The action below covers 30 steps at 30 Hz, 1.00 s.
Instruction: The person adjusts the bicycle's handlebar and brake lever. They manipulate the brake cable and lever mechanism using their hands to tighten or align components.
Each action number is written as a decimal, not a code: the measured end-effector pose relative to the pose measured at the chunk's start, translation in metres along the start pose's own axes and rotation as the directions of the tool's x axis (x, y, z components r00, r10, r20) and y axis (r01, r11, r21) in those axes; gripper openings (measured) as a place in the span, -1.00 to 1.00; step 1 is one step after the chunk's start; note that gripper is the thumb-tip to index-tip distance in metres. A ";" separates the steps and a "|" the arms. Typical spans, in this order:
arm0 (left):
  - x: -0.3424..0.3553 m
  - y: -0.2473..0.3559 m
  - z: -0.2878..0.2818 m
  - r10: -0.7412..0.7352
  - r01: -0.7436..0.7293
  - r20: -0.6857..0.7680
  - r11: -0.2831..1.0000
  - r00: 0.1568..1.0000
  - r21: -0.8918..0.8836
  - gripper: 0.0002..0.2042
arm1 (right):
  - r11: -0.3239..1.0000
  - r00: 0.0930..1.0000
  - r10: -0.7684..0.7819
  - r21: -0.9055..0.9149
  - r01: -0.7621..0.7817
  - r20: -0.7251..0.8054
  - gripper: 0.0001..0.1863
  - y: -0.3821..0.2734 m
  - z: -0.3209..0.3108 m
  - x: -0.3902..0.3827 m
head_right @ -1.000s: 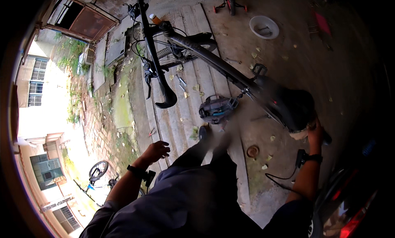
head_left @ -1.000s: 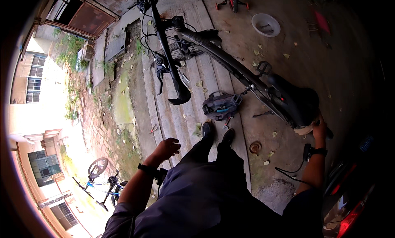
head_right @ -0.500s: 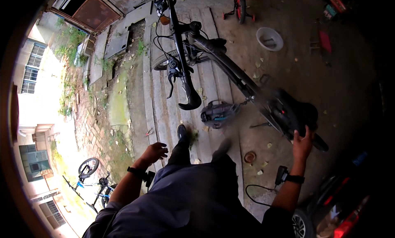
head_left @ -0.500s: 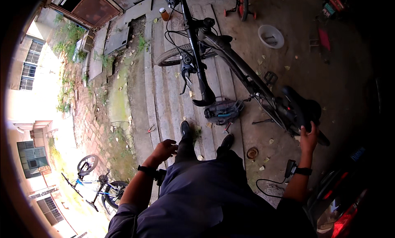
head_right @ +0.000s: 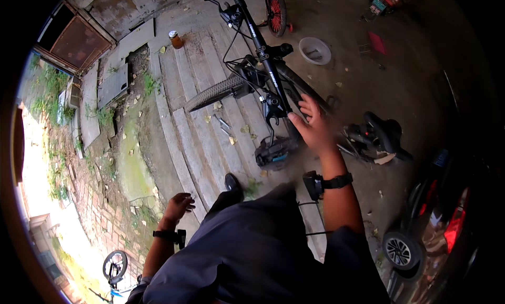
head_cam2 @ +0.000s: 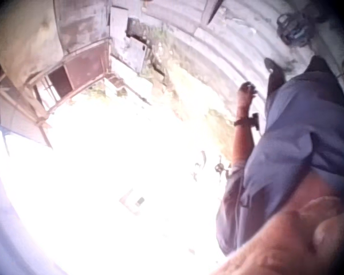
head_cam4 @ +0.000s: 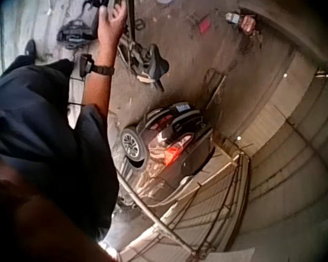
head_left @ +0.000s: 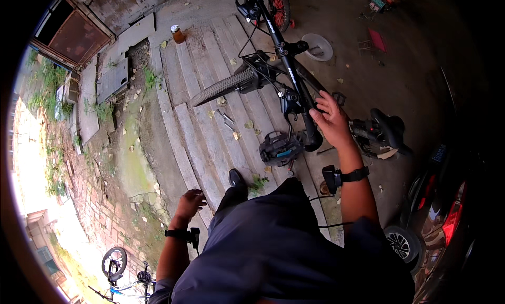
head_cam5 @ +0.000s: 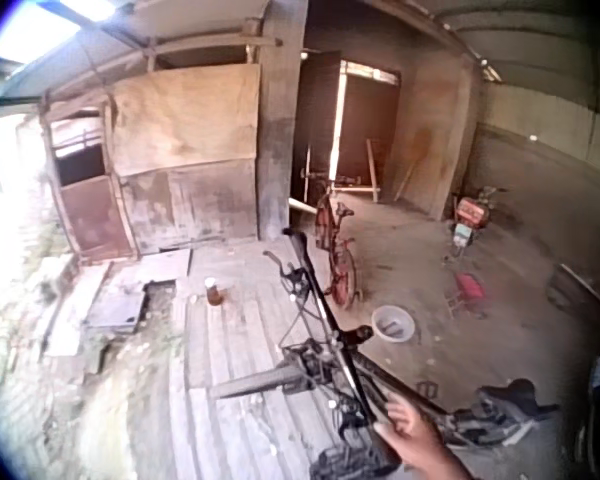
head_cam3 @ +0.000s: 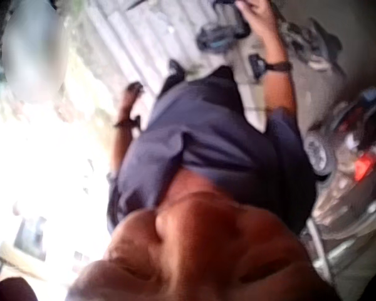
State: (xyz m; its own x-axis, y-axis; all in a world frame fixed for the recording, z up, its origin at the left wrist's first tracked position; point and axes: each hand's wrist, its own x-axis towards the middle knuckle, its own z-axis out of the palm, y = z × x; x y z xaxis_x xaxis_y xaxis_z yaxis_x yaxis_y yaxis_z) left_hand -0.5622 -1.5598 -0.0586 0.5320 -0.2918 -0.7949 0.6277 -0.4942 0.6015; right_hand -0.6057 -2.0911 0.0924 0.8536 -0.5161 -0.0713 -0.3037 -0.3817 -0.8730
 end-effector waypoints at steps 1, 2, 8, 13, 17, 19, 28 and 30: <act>0.004 0.001 -0.023 -0.001 0.002 -0.015 1.000 1.000 0.016 -0.64 | 0.999 1.000 0.013 0.050 -0.012 -0.015 -0.13 -0.009 0.015 0.009; 0.006 0.004 -0.041 -0.003 0.004 -0.027 1.000 1.000 0.027 -0.63 | 1.000 1.000 0.011 0.004 -0.011 -0.015 -0.13 -0.008 0.024 0.016; 0.031 0.027 -0.092 0.042 -0.041 -0.011 0.999 0.999 0.034 -0.66 | 0.966 1.000 0.000 -0.258 -0.008 -0.029 0.06 0.007 0.055 0.033; 0.059 0.060 -0.105 0.094 -0.095 0.051 0.995 0.994 0.028 -0.65 | 0.885 0.995 -0.064 -0.465 0.021 -0.076 0.28 -0.017 0.081 0.019; 0.095 0.113 -0.118 0.103 -0.110 0.102 0.992 0.989 0.063 -0.65 | 0.848 0.992 -0.023 -0.528 -0.046 -0.123 0.33 -0.024 0.093 0.015; 0.116 0.137 -0.127 0.113 -0.127 0.121 0.985 0.986 0.116 -0.66 | 0.833 0.989 0.000 -0.547 -0.081 -0.146 0.32 -0.027 0.097 0.017; 0.184 0.273 -0.096 0.119 -0.283 0.447 0.904 0.887 0.321 -0.68 | 0.750 0.950 0.161 -0.592 -0.294 -0.267 0.28 -0.041 0.104 0.007; 0.194 0.294 -0.080 0.103 -0.336 0.537 0.871 0.837 0.358 -0.67 | 0.768 0.927 0.153 -0.549 -0.330 -0.343 0.27 -0.032 0.102 -0.004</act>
State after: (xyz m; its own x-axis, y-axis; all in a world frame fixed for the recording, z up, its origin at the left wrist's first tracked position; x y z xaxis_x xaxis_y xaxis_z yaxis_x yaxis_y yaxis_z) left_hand -0.2287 -1.6961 -0.0301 0.2046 -0.7347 -0.6468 0.1648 -0.6255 0.7626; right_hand -0.5566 -1.9986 0.0712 0.5994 -0.7997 -0.0347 -0.7475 -0.5437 -0.3816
